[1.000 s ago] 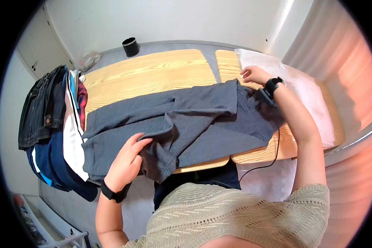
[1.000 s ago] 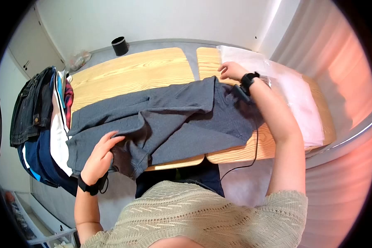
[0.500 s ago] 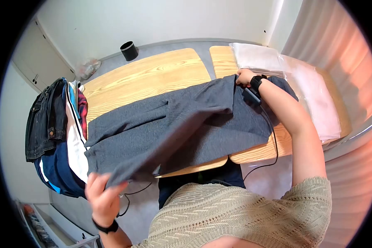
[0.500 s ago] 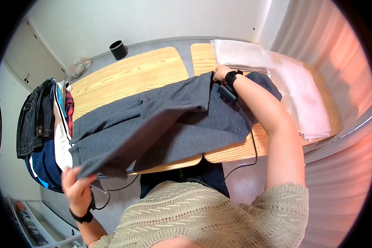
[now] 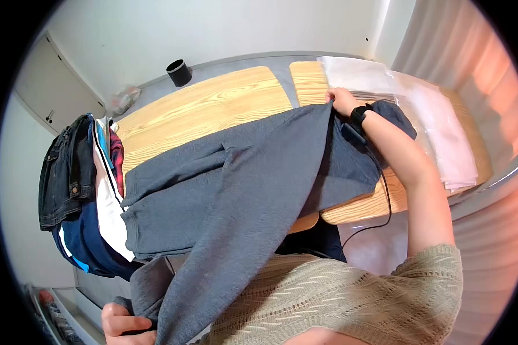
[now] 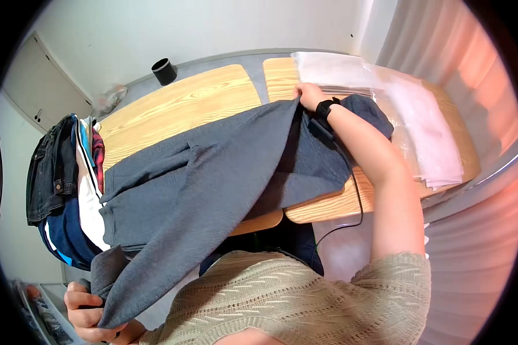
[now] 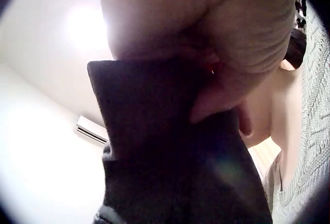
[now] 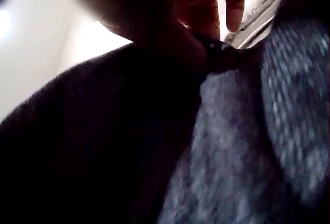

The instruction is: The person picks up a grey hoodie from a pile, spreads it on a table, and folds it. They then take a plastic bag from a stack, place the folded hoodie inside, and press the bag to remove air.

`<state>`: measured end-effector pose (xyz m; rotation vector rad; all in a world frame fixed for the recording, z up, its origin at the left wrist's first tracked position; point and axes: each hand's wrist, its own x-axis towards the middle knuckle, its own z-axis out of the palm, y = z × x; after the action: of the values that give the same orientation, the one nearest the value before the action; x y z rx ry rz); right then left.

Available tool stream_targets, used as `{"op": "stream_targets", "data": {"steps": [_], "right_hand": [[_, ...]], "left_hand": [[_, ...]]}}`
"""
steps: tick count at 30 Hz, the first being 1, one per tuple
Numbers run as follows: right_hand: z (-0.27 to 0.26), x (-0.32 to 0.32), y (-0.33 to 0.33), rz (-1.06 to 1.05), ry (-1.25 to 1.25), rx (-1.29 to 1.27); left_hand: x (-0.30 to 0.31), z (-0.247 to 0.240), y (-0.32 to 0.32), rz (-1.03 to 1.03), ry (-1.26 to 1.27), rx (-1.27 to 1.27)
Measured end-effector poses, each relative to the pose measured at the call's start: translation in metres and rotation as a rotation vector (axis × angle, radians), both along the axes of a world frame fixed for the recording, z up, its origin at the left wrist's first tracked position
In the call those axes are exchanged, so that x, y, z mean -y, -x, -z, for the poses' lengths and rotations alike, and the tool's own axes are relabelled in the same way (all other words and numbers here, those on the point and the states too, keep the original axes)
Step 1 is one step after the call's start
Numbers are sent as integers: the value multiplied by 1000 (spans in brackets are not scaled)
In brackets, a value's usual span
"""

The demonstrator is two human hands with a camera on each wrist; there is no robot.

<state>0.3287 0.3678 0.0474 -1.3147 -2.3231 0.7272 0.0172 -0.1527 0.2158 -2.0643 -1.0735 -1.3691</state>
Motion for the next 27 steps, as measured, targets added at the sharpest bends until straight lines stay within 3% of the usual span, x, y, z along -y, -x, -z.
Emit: {"op": "stream_targets", "data": {"steps": [2,3,4,5,7,10,11,13,14,16,17,19,21,25,26,27], "right_hand": [[3,3,4,80,-269,142],[1,10,6,81,-268,143],[-6,21,7,-81,-194,-14],[-11,27,8,-245,-120,-170],[-11,23,6,-286,-75,-180],[-14,13,0,89,121,-69],[-13,11,0,91,120,-68],[-5,6,1,175,86,57],[-9,8,0,172,87,58],[-18,17,1,-132,52,3],[-16,15,0,-144,56,0],[-10,7,-6,-276,89,0],[-13,6,-11,-171,73,124],[-8,-4,-18,-150,187,87],[-13,-2,-16,-151,156,127],[-10,-7,-16,-145,181,154]], "left_hand": [[-2,-12,3,101,27,-34],[-3,-16,6,198,52,-72],[-1,-14,12,198,52,-72],[4,-10,19,134,116,-142],[4,0,23,68,180,-211],[1,6,17,155,-1,-42],[8,14,43,360,-105,-156],[-11,-17,14,485,-55,-93],[-15,-18,11,482,-53,-91],[-17,-18,10,444,-11,-79],[0,-4,34,315,101,-155],[-9,-9,9,203,191,-56],[-13,-27,27,291,360,-285],[-9,-37,37,365,378,-154],[3,-20,26,-187,257,321],[3,-30,76,32,317,156]]}}
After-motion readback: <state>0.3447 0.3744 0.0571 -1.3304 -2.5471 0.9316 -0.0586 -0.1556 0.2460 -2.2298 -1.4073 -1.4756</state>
